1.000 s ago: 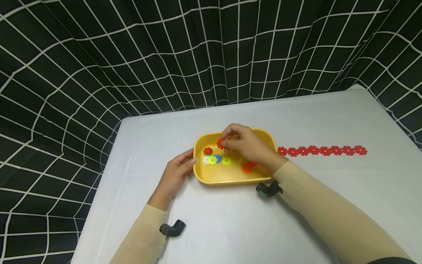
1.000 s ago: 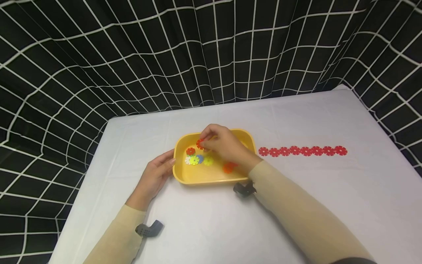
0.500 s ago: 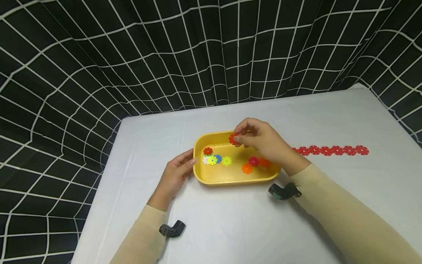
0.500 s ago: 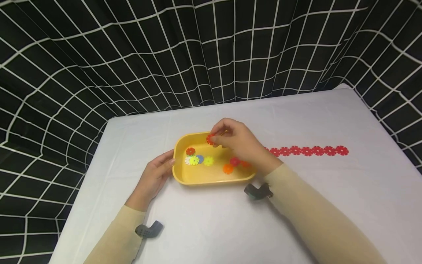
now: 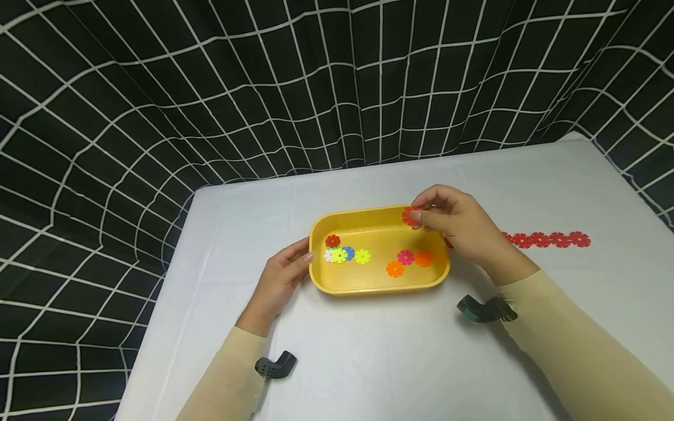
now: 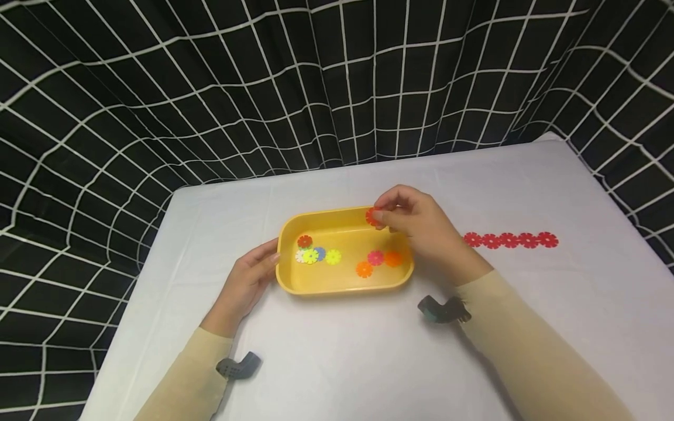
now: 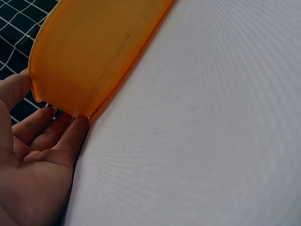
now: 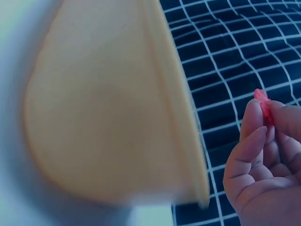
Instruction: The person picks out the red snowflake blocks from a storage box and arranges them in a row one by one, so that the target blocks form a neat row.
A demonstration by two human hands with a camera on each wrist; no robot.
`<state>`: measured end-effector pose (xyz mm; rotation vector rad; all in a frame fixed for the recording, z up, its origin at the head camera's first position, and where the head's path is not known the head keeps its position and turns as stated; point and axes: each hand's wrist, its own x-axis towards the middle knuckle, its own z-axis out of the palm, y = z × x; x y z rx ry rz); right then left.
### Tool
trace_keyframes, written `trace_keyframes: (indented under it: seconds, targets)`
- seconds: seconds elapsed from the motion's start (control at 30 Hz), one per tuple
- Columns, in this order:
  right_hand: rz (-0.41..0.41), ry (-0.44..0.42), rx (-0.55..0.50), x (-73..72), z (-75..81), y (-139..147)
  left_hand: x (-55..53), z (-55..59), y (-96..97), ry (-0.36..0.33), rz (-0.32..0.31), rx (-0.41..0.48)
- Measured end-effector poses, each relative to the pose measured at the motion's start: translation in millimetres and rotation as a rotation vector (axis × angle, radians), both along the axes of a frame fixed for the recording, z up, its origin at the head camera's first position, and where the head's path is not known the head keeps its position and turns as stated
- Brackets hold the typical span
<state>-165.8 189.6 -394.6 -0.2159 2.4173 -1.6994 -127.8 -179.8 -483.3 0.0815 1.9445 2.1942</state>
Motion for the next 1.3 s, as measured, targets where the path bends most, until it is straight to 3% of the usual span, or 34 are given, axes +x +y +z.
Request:
trace_keyframes:
  seconds: [0.37,0.6,0.83,1.3]
  targets:
    - [-0.100,0.015,0.030,7.3,-18.5,48.4,-0.8,0.0,0.7,0.000,0.001,0.010]
    - [-0.224,-0.022,0.016,11.7,-22.3,82.8,-1.1,-3.0,-0.1,0.004,-0.002,0.013]
    - [-0.265,-0.044,-0.058,13.3,-26.4,106.6,-0.9,-2.6,-0.6,0.005,0.001,0.013]
    - [-0.332,-0.034,-0.026,25.1,-41.2,155.0,-0.3,-0.7,-0.4,0.006,-0.003,0.000]
